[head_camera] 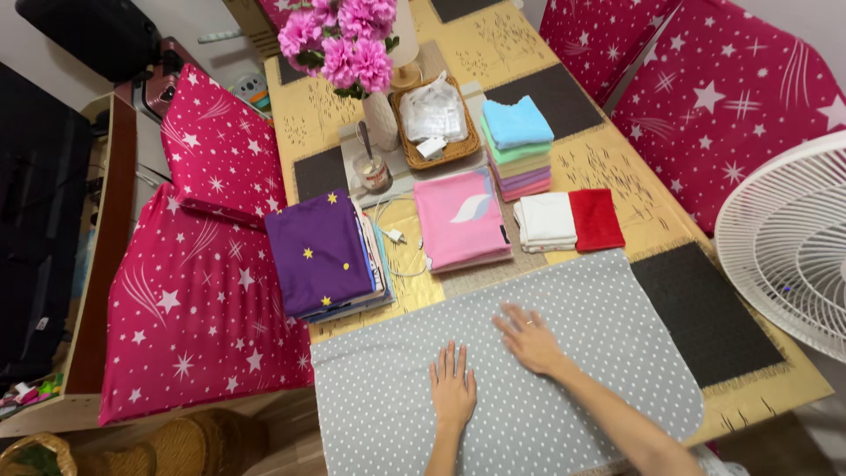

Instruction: The person folds two pieces of bedding on a dining table. First, a grey polka-dotted sheet is folded into a compact square and placed on the table. Then, a white sheet with a printed pattern is folded similarly and stacked on top of the first.

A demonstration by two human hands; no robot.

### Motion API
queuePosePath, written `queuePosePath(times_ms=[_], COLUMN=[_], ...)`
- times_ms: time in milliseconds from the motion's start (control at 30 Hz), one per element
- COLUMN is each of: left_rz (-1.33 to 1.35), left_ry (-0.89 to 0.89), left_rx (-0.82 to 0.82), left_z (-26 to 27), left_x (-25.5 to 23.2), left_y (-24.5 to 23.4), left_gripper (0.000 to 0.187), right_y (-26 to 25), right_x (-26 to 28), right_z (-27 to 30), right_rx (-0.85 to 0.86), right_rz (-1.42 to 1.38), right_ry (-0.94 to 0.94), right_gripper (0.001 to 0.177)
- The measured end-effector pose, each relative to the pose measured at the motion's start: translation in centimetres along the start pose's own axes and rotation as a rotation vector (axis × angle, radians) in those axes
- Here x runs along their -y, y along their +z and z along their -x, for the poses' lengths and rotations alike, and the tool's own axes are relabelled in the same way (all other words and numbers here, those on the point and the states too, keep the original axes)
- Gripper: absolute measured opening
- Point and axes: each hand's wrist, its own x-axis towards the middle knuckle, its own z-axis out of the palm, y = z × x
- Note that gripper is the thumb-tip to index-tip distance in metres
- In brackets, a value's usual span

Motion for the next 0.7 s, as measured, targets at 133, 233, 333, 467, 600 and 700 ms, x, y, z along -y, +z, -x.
queuePosePath(times_ms=[133, 233, 333, 467, 600, 700], left_rz=[0.011, 0.018, 0.015, 0.011, 0.025, -0.06], left_ry=[-0.009, -0.023, -0.036, -0.042, -0.024, -0.043], left_rx=[0.01, 0.033, 0.051, 0.065, 0.032, 0.027], left_z=[-0.1, -0.2, -0.1, -0.3, 0.0, -0.3], left_x=[0.3, 0.2, 0.2, 0.0, 0.4, -0.7], left_y=[0.1, 0.4, 0.4, 0.6, 1.3, 2.3], left_gripper=[0.06, 0.061, 0.06, 0.061, 0.062, 0.065], right_y=[0.2, -1.5, -3.8, -6.8, -6.7, -3.8], right_x=[-2.9, -8.5, -13.3, -17.6, -16.8, -11.0], right_z=[-1.8, -1.5, 0.1, 1.4, 2.1, 2.5], right_rx=[-0.115, -0.163, -0.325, -0.287, -0.359, -0.439], right_rz=[-0.011, 0.076, 0.068, 0.014, 0.032, 0.003], right_ry=[0.081, 0.285, 0.392, 0.552, 0.575, 0.464], right_gripper=[0.055, 0.054, 0.057, 0.067, 0.065, 0.062])
